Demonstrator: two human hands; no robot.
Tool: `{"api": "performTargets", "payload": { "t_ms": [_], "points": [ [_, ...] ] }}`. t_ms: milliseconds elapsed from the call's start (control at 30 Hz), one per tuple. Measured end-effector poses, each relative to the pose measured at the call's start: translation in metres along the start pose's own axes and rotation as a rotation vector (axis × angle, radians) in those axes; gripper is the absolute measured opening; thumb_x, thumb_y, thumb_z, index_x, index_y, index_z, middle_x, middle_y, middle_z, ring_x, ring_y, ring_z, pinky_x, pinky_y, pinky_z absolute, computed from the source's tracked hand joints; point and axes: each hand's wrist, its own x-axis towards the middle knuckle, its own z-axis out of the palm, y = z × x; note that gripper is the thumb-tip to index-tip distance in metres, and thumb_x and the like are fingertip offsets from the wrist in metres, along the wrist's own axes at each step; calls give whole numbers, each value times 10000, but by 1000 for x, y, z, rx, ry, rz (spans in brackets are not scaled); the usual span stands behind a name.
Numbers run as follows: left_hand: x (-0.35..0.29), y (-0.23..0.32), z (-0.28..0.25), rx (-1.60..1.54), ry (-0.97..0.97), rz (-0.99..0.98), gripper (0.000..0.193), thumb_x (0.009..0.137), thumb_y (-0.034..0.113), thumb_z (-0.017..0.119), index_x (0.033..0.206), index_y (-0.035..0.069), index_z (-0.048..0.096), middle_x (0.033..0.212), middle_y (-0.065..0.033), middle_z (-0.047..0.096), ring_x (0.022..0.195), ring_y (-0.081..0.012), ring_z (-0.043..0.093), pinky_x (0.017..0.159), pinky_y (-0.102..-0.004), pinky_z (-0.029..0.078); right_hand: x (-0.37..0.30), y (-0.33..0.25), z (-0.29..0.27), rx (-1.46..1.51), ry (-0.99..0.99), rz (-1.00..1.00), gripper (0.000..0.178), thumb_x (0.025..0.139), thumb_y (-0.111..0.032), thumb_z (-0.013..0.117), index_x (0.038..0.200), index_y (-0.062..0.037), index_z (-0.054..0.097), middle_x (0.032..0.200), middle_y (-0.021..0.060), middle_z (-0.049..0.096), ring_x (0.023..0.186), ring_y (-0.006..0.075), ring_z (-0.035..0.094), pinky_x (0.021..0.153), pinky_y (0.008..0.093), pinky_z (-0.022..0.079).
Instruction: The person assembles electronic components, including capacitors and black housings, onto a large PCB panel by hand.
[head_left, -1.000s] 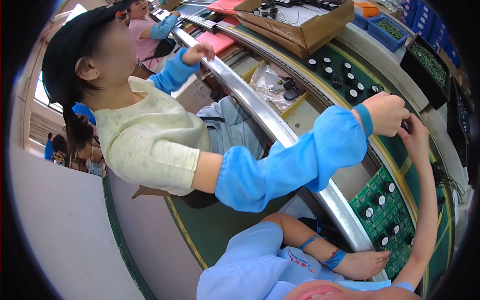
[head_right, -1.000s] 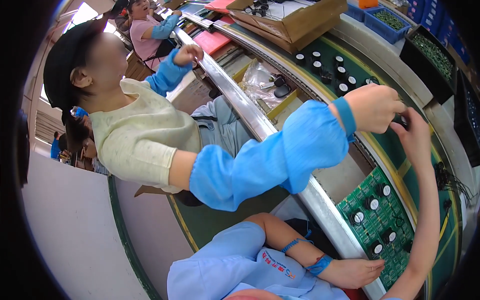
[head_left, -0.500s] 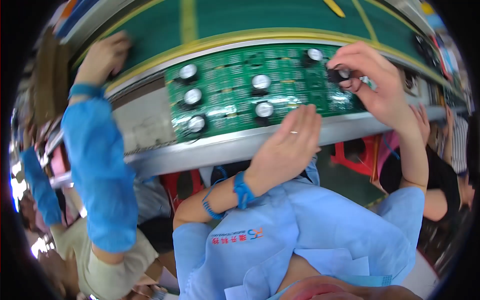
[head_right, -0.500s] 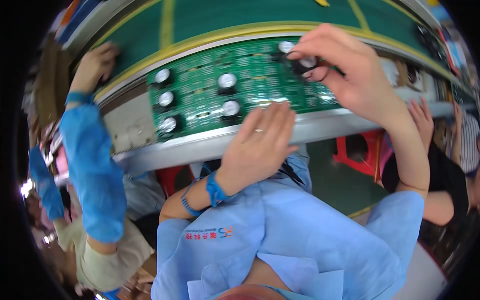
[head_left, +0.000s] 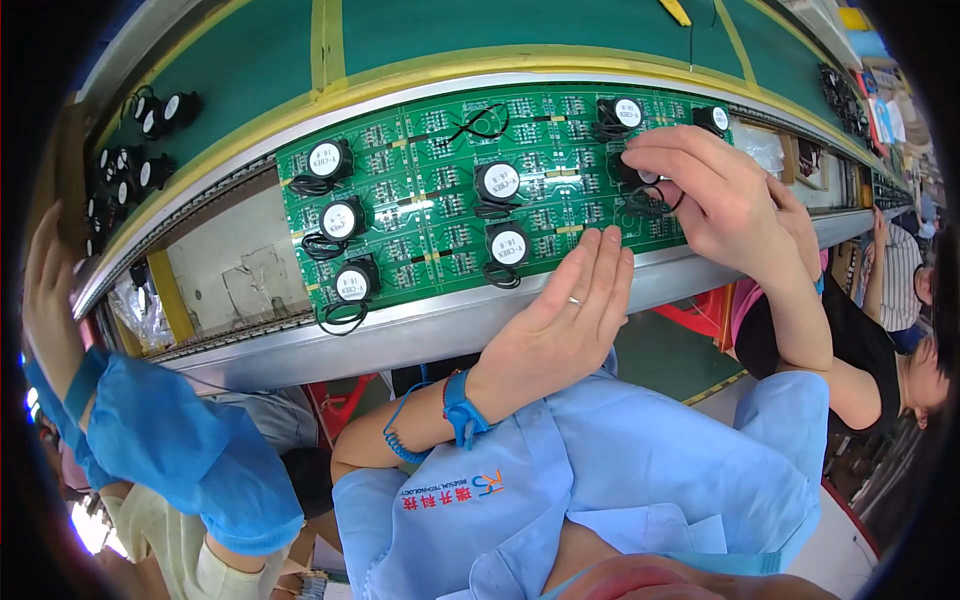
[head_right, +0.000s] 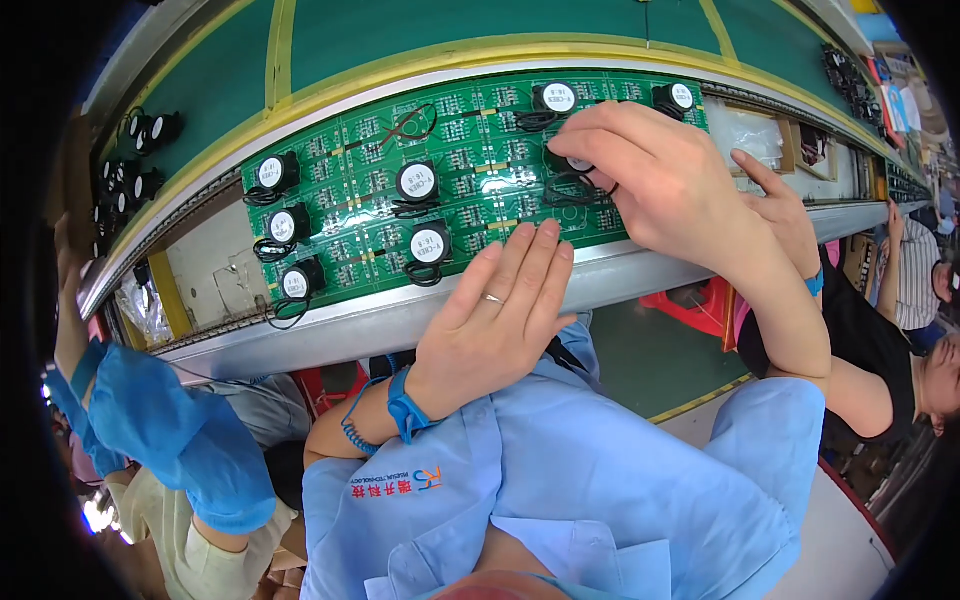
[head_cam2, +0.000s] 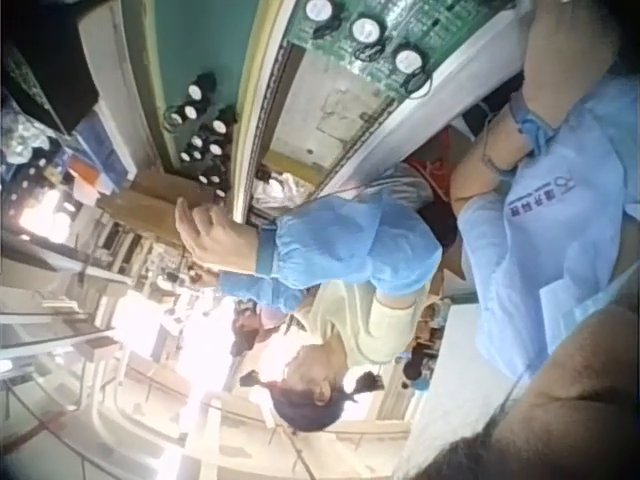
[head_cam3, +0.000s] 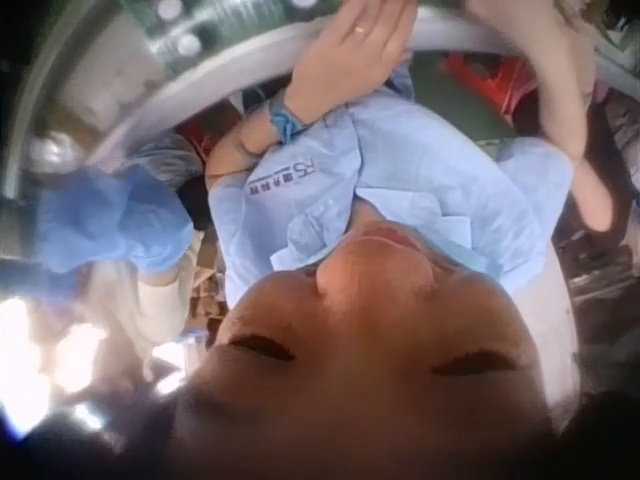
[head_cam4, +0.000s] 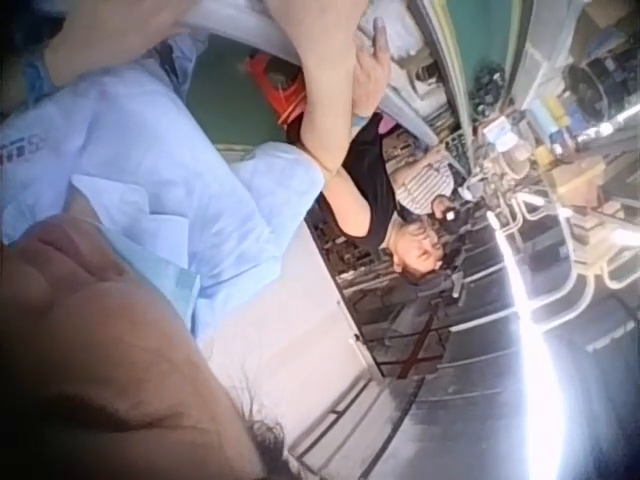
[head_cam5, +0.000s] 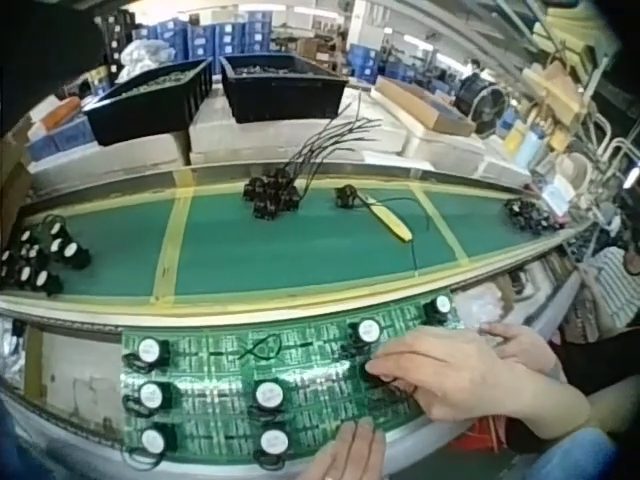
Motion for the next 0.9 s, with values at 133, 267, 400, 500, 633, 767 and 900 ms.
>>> {"api": "performTargets", "payload": {
  "t_ms": [133,267,400,500,633,767,900],
  "points": [
    [2,-4,-2,-7,-4,5,469,943,393,474,1251,58,590,1299,-96,593,1208,-194,559,1115,-365,302,8,-4,-2,-101,-42,6,424,605,146,616,1001,-4,643,976,106,635,815,271,650,631,334,552],
    [0,-8,-1,28,-7,37,462,951,383,456,1250,57,590,1289,-97,599,1206,-193,559,1119,-364,302,11,-7,-2,-125,-58,24,420,606,128,647,1005,-5,647,975,112,633,807,278,650,645,347,551],
    [-3,-11,0,50,-2,62,458,955,380,447,1248,59,592,1281,-95,605,1193,-192,566,1119,-362,302,10,-6,0,-106,-80,71,414,605,106,668,1004,-3,650,969,119,632,802,276,650,641,345,548],
    [-1,-9,0,35,-14,61,457,960,384,444,1247,60,592,1280,-94,606,1183,-191,572,1117,-364,305,11,-1,-1,-121,-86,28,411,604,105,669,1001,-2,652,958,115,635,794,276,650,635,341,549],
    [1,-8,-1,38,-12,89,454,960,382,454,1245,57,592,1278,-96,607,1178,-194,574,1114,-367,309,10,-2,-2,-163,-83,-68,404,632,106,644,1021,-3,658,954,105,643,798,269,654,646,335,553],
    [1,-10,-5,-19,-3,54,397,937,347,526,1196,61,622,1256,-91,623,1152,-193,593,1100,-373,321,-2,1,4,-70,9,26,416,666,106,612,1060,-16,662,1002,105,657,841,272,665,675,340,560],
    [-22,-25,-23,-397,247,-4,203,834,209,684,1011,110,696,1151,-78,677,1033,-186,659,1083,-377,313,13,-12,-34,-84,-155,45,406,777,150,559,1145,6,654,1049,157,678,879,274,680,723,305,562]
  ]
}}
